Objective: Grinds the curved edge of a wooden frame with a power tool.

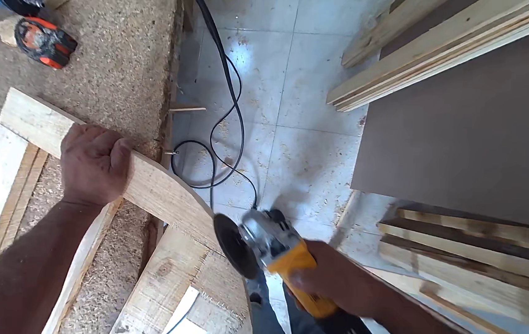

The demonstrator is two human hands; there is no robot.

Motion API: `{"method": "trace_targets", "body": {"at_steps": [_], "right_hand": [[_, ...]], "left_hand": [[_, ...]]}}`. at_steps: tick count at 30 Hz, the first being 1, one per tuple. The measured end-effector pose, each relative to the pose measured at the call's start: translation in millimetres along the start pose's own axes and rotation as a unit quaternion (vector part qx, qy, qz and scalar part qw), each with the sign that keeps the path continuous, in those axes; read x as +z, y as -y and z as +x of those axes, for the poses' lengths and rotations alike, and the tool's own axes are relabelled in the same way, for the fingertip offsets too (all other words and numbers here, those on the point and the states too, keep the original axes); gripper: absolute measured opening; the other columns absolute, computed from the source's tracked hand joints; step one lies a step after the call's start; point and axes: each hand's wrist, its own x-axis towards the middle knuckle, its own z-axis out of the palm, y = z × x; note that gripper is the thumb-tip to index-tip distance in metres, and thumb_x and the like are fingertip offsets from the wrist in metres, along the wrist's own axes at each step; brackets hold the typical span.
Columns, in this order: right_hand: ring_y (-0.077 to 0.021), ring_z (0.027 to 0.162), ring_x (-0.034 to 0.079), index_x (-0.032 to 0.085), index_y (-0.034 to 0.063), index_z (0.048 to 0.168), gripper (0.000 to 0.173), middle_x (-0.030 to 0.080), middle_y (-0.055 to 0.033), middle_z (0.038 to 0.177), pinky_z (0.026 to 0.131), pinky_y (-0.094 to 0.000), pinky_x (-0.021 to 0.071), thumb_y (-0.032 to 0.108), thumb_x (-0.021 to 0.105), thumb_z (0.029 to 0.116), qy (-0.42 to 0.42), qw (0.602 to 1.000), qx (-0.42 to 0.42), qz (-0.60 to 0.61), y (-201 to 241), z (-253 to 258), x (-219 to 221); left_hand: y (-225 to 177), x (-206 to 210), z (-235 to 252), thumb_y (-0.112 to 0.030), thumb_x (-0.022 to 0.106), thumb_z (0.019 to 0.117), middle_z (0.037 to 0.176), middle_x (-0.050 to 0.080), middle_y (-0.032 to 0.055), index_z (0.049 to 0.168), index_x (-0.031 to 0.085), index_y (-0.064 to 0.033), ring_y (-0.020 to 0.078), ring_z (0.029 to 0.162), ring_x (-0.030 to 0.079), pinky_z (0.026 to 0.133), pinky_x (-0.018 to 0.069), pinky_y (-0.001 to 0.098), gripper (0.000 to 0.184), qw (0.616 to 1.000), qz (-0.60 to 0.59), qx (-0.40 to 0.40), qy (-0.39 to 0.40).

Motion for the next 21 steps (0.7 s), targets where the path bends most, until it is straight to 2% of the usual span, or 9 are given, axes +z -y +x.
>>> {"method": "trace_targets", "body": {"at_steps": [2,4,6,8,13,15,17,19,21], "right_hand": [[-0.0255,0.068,0.073,0.064,0.0113,0.113,0.063,0.073,-0.0102,0.086,0.06,-0.0431,0.0637,0.06,0.079,0.0753,-0.004,0.999,0.025,0.039,-24.7,-18.2,2.9],[-0.0237,0.07,0.073,0.063,0.0107,0.114,0.061,0.073,-0.0077,0.087,0.062,-0.0431,0.0643,0.059,0.075,0.0787,-0.012,0.999,0.019,0.031,-19.8,-9.9,3.1],[-0.0196,0.074,0.073,0.062,0.0096,0.113,0.053,0.072,-0.0039,0.088,0.067,-0.0412,0.0645,0.054,0.07,0.084,-0.011,1.0,0.006,0.007,5.3,10.8,0.9],[-0.019,0.076,0.073,0.063,0.0101,0.111,0.048,0.073,-0.0037,0.088,0.07,-0.0398,0.0643,0.051,0.07,0.0857,0.0,1.0,0.002,0.007,16.3,18.8,0.9],[-0.0247,0.068,0.074,0.063,0.0115,0.112,0.06,0.073,-0.0086,0.085,0.061,-0.0432,0.0641,0.06,0.075,0.0786,0.005,0.998,0.042,0.037,-27.0,-18.6,-2.1],[-0.0222,0.07,0.073,0.061,0.0103,0.113,0.058,0.072,-0.0059,0.086,0.063,-0.0421,0.0645,0.059,0.071,0.0834,0.015,0.999,0.027,0.034,-13.6,-6.9,-3.2],[-0.02,0.072,0.073,0.063,0.0092,0.111,0.049,0.072,-0.0053,0.085,0.066,-0.04,0.0643,0.052,0.067,0.0876,0.026,0.999,0.022,0.017,15.0,15.5,-8.5],[-0.0209,0.073,0.073,0.064,0.0092,0.11,0.051,0.072,-0.0076,0.085,0.068,-0.0395,0.0639,0.055,0.069,0.0863,0.039,0.999,0.034,0.009,23.1,20.2,-13.7],[-0.0209,0.071,0.073,0.062,0.0107,0.111,0.056,0.071,-0.0058,0.086,0.064,-0.0404,0.0643,0.058,0.071,0.0832,0.036,0.998,0.048,0.008,14.2,1.8,-16.2]], "left_hand": [[-0.7,-0.8,-2.1,-0.043,0.034,0.1058,0.109,0.072,0.0159,0.098,0.074,-0.0062,0.0339,0.117,0.061,0.106,0.0407,0.053,0.055,1.0,-0.001,-0.008,0.001],[-2.5,-1.5,-0.2,-0.043,0.034,0.1058,0.107,0.072,0.0158,0.097,0.074,-0.0062,0.034,0.115,0.061,0.105,0.0408,0.0528,0.055,1.0,-0.003,-0.005,-0.003],[-3.3,-0.5,-0.5,-0.043,0.034,0.1059,0.108,0.072,0.0158,0.098,0.074,-0.0057,0.034,0.117,0.061,0.106,0.0407,0.0522,0.055,1.0,-0.002,-0.004,-0.004],[-1.9,-1.4,-1.8,-0.042,0.034,0.1062,0.11,0.072,0.016,0.099,0.074,-0.0055,0.0339,0.119,0.06,0.107,0.0404,0.0515,0.054,1.0,0.002,-0.002,-0.004],[-2.0,-1.0,0.1,-0.043,0.035,0.1062,0.108,0.072,0.0161,0.098,0.074,-0.0056,0.034,0.117,0.061,0.106,0.0405,0.0511,0.054,1.0,-0.001,-0.002,-0.006],[-4.0,-0.7,-1.5,-0.043,0.034,0.1063,0.108,0.072,0.0169,0.098,0.073,-0.0049,0.0347,0.117,0.06,0.107,0.0401,0.0511,0.055,1.0,-0.002,-0.003,-0.003],[-4.1,-0.8,0.2,-0.043,0.035,0.1065,0.107,0.072,0.0165,0.097,0.073,-0.0052,0.0341,0.116,0.061,0.105,0.0408,0.0505,0.055,1.0,-0.003,-0.003,-0.011],[-1.8,-1.6,-0.2,-0.044,0.035,0.1067,0.107,0.072,0.0165,0.099,0.073,-0.0055,0.0334,0.116,0.061,0.106,0.0403,0.0505,0.054,1.0,-0.001,-0.005,-0.005],[-1.4,-1.1,1.3,-0.044,0.035,0.1067,0.109,0.072,0.0179,0.1,0.074,-0.0049,0.0349,0.119,0.06,0.109,0.0395,0.0519,0.055,1.0,0.0,-0.007,0.002]]}}
